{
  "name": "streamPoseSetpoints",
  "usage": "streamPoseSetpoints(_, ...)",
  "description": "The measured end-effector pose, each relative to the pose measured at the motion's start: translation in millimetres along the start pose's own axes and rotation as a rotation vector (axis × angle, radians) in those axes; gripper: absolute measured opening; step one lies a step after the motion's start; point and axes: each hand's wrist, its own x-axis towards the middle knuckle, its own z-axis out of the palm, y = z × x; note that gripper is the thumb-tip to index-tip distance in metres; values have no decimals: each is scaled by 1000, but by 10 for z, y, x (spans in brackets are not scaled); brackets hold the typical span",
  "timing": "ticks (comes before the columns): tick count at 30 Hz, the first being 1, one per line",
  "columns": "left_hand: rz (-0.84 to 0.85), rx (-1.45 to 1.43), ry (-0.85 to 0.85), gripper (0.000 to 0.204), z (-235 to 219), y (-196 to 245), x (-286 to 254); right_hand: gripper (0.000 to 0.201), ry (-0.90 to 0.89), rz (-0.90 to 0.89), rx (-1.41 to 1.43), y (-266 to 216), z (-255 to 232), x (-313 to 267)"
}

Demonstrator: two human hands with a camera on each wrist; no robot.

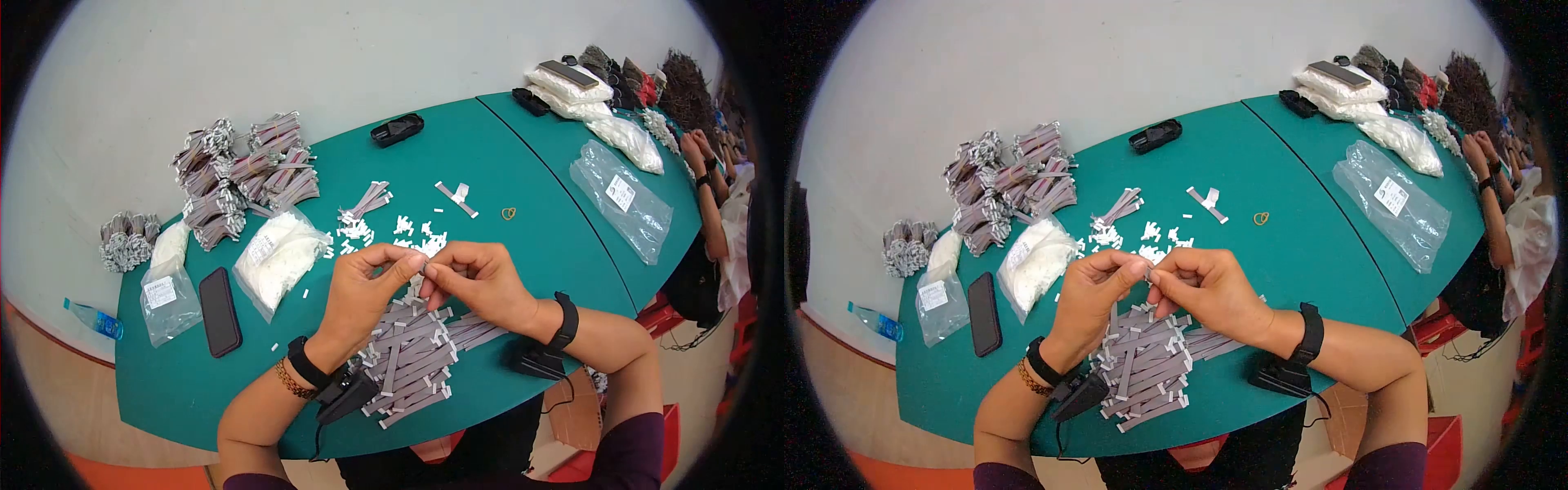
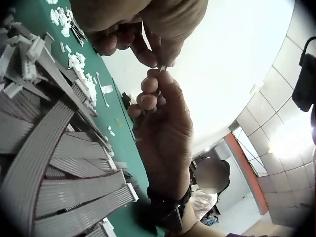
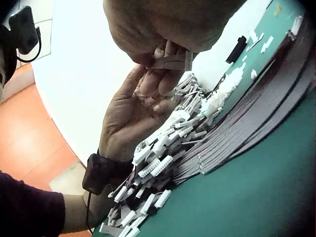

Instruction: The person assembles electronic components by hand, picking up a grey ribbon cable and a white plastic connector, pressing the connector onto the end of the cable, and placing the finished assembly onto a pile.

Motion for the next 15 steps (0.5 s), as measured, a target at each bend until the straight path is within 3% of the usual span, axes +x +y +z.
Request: streamPoseSetpoints(15,-30,-48,-9,14,32,-3,2,22,2,-13,-86,-36,-30,-13)
